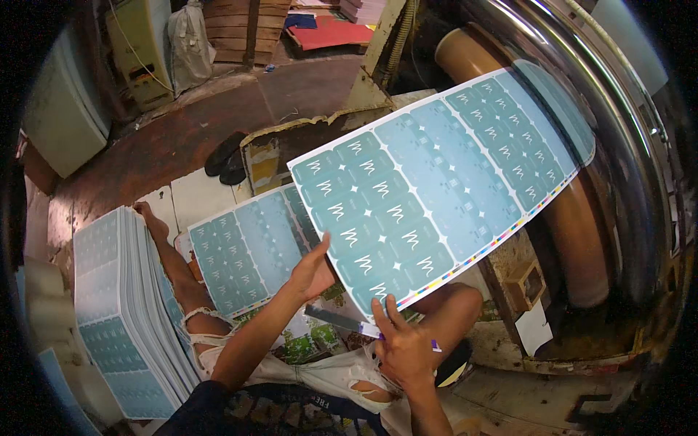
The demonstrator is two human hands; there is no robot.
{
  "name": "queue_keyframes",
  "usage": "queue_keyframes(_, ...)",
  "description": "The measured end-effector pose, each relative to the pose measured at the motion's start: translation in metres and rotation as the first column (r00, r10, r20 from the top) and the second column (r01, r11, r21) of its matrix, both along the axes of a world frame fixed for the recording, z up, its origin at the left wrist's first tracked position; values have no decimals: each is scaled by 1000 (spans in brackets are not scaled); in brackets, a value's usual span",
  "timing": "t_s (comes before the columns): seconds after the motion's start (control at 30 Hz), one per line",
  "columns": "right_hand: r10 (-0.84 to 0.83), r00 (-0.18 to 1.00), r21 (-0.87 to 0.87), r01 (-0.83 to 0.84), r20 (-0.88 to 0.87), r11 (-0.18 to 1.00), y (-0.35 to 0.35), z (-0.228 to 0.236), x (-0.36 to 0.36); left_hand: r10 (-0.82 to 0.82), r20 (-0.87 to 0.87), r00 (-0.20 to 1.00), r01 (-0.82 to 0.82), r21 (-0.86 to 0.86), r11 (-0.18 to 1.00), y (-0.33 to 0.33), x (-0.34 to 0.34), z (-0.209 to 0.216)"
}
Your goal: The person uses a small cutting tool to trim or separate sheets of printed paper that are coming off a large industrial roller in a workshop.
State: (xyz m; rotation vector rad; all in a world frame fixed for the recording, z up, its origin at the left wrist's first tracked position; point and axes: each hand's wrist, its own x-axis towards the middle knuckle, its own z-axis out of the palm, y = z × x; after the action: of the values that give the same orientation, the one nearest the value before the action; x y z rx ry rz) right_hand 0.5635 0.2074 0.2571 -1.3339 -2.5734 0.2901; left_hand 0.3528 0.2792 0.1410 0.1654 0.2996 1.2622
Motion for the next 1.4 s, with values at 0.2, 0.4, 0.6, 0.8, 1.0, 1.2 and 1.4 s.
queue_keyframes(0.2, 139, 965, -487, -234, -224, 841, 59, 34, 24, 137, -438, 889, -166, -28, 986, 2, 13, -22)
queue_keyframes(0.4, -240, 927, -566, 37, -289, 824, 144, 66, 29, 145, -562, 814, -162, 20, 987, -20, 9, -22)
queue_keyframes(0.6, -333, 868, -644, 20, -368, 764, 204, 45, 68, 127, -706, 696, -140, 41, 989, -49, -10, -7)
queue_keyframes(0.8, -544, 654, -494, 286, -526, 821, 215, 18, 95, 39, -720, 692, -133, -74, 988, -93, -51, -21)
queue_keyframes(1.0, -523, 326, -313, 519, -788, 795, 221, 14, 115, 75, -646, 760, -247, -181, 952, -115, -91, -11)
queue_keyframes(1.2, -345, 184, -114, 718, -920, 687, 231, 16, 108, 125, -612, 781, -301, -193, 934, -137, -133, -19)
queue_keyframes(1.4, -258, 158, -30, 799, -953, 601, 245, 28, 143, 166, -764, 623, -340, -74, 937, -144, -170, -21)
